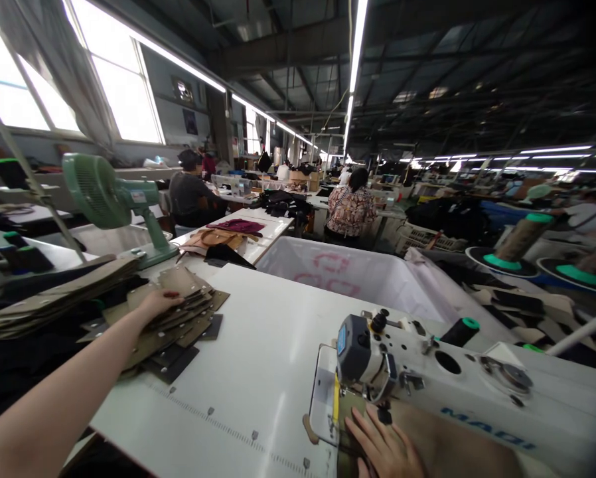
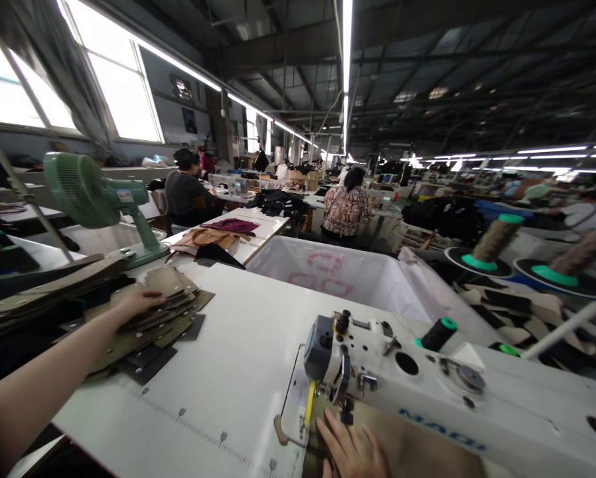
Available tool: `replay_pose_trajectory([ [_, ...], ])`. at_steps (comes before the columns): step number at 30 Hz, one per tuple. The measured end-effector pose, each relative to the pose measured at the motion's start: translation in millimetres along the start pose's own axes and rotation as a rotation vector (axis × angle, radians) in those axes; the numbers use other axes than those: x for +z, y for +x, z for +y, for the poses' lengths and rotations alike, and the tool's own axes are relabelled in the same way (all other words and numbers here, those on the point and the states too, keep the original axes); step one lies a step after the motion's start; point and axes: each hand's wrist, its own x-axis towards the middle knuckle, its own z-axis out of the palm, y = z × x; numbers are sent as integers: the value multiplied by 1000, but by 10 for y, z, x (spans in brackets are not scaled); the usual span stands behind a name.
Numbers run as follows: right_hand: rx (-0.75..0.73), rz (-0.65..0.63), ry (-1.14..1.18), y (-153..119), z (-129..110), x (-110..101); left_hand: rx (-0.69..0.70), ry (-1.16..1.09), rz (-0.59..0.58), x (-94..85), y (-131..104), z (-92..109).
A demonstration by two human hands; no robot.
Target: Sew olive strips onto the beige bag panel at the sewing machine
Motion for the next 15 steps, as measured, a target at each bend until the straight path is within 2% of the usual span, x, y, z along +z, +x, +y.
replay_pose_trajectory([
  [4, 17, 34, 25, 118, -25, -108, 43, 40, 47, -58, -104, 70],
  [7, 17, 36, 31, 174, -27, -158, 40, 107, 162, -174, -176, 159],
  [9, 21, 25, 38, 195, -25, -192, 24, 147, 270, -344, -226, 248],
  [12, 38, -7, 56, 200, -33, -244, 31, 179, 475, -707, -376, 440],
  [14, 62, -45, 74, 189, -52, -278, 66, 180, 614, -881, -615, 580],
  [15, 79, -72, 86, 180, -65, -295, 105, 176, 651, -897, -800, 641],
])
